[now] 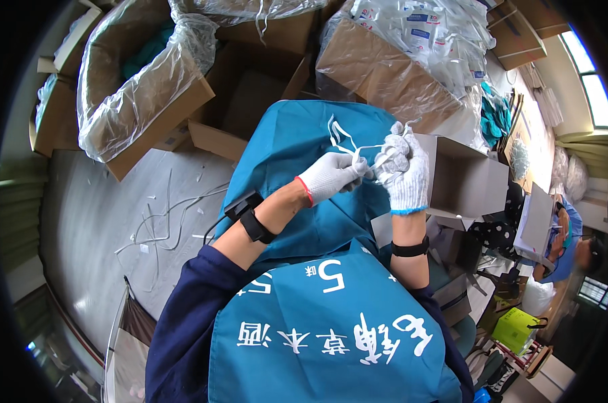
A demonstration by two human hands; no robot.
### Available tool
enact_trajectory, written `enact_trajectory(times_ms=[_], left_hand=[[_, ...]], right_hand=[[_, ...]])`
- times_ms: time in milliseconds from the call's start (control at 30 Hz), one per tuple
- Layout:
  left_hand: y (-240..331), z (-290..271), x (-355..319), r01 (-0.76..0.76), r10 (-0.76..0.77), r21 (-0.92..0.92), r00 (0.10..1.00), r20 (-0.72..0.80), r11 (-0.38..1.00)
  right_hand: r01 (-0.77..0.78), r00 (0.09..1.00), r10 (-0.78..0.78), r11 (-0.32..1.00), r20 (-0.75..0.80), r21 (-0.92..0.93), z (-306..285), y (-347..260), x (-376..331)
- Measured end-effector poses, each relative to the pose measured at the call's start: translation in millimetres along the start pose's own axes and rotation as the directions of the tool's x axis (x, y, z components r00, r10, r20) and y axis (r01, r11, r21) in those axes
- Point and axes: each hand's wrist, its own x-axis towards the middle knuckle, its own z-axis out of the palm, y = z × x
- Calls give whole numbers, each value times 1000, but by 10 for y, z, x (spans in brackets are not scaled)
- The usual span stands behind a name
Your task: The person repeatedly picks up teal face masks from a cardboard box, places them into white plastic packaging, and ties the packaging shut with a white string. The person then places the packaged masks into a larger cardboard box. The process is repeated continuously throughout the video.
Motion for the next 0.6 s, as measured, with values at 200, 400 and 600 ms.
enact_trajectory(times_ms=[200, 400, 600], left_hand=[[51, 36, 17, -61, 47, 186, 996, 80, 981], [-298, 118, 225, -150, 187, 225, 970, -153, 963], [-286, 337, 149, 57, -88, -165, 979, -186, 985]], right_hand=[[-2, 1000, 2, 1000, 0, 29, -41, -25, -8], [18, 999, -19, 998, 27, 58, -69, 28, 18], [104, 995, -104, 992, -6, 65, -52, 69, 33]])
